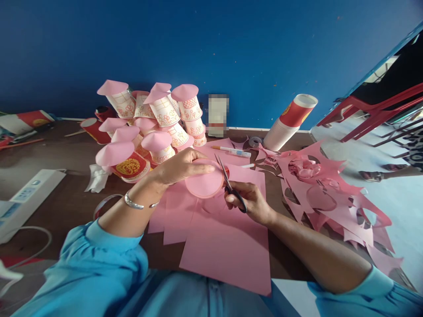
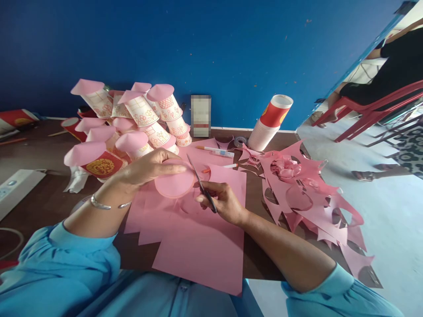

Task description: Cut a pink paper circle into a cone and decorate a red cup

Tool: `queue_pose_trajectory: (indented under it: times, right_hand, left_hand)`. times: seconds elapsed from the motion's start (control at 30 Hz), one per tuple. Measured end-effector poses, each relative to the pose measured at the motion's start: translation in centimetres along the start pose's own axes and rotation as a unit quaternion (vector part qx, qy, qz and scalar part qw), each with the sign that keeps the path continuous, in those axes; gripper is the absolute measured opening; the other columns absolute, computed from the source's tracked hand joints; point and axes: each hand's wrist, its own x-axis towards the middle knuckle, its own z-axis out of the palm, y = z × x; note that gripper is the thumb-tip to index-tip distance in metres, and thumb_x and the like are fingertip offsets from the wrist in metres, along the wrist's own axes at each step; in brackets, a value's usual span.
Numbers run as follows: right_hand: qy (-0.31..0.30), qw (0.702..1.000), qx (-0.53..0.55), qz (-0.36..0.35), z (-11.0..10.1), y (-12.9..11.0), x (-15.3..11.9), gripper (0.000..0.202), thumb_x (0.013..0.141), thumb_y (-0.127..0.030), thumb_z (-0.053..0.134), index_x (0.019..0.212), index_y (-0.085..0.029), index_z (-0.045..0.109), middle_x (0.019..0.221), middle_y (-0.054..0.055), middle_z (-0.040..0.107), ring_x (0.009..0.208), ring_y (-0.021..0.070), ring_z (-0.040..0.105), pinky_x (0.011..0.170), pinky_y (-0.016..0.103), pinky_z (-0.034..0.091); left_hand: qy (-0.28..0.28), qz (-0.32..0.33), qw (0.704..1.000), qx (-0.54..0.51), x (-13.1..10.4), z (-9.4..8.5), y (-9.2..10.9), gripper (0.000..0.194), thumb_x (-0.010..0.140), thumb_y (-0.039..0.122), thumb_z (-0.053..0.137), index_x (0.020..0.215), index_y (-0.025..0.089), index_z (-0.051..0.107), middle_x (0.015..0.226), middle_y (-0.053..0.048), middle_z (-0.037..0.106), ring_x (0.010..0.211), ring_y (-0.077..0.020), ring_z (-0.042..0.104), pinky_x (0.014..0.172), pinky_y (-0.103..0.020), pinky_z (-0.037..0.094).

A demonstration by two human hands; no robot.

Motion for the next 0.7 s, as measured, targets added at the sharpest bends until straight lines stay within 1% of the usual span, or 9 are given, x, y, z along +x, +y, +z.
queue_pose_trajectory:
  times: [0.1,0.2,0.33,0.43,0.53,0.7]
  right_hand:
    - [0.004,1.000,0.004,0.007,0.02,0.02,-0.02,0.047,0.084,-0.062,0.079,0.076,-0.018,0.063,0.062,-0.001,0.059,0.058,0.0118,0.050,0.057,0.027,0.040]
    - [0.003,1.000,0.012,0.009,0.07,-0.09,0.01,0.047,0.083,-0.061,0.080,0.074,-0.019,0.063,0.060,-0.002,0.058,0.057,0.0115,0.050,0.055,0.026,0.040]
    - [-0.003,1.000,0.019,0.009,0.10,-0.24,0.04,0.044,0.082,-0.060,0.081,0.080,-0.019,0.067,0.059,-0.003,0.057,0.055,0.0114,0.049,0.055,0.026,0.042]
    - [-0.006,1.000,0.015,0.010,0.06,-0.21,0.00,0.043,0.084,-0.061,0.079,0.083,-0.019,0.068,0.060,-0.003,0.058,0.055,0.0115,0.049,0.055,0.027,0.042]
    - [-0.008,1.000,0.011,0.006,-0.01,-0.08,-0.07,0.044,0.087,-0.061,0.075,0.083,-0.018,0.067,0.060,-0.002,0.059,0.055,0.0114,0.050,0.055,0.027,0.041]
    - [-0.010,1.000,0.016,0.002,-0.06,0.07,-0.16,0.043,0.090,-0.060,0.074,0.085,-0.017,0.067,0.060,-0.002,0.058,0.055,0.0111,0.048,0.055,0.027,0.038]
  left_hand:
    - [0.003,-0.001,1.000,0.013,0.01,-0.02,0.03,0.032,0.092,0.043,0.065,0.085,0.015,0.080,0.070,-0.001,0.064,0.067,-0.0137,0.053,0.064,-0.027,0.041]
    - [-0.001,-0.003,1.000,0.018,-0.01,-0.04,0.14,0.032,0.091,0.043,0.065,0.085,0.016,0.080,0.068,-0.001,0.061,0.065,-0.0140,0.052,0.063,-0.027,0.041]
    - [-0.002,-0.009,1.000,0.013,-0.11,-0.02,0.35,0.031,0.091,0.043,0.065,0.085,0.016,0.080,0.067,0.000,0.060,0.065,-0.0137,0.050,0.063,-0.027,0.040]
    - [-0.001,-0.012,1.000,0.012,-0.15,0.00,0.39,0.030,0.091,0.041,0.064,0.081,0.016,0.077,0.068,0.000,0.059,0.066,-0.0132,0.050,0.064,-0.027,0.040]
    - [0.005,-0.001,1.000,0.022,-0.12,-0.03,0.29,0.032,0.091,0.041,0.065,0.073,0.016,0.072,0.065,0.001,0.055,0.063,-0.0127,0.048,0.062,-0.027,0.039]
    - [0.019,0.014,0.999,0.027,-0.07,-0.09,0.19,0.041,0.088,0.044,0.069,0.059,0.018,0.056,0.057,0.002,0.045,0.057,-0.0116,0.043,0.056,-0.027,0.036]
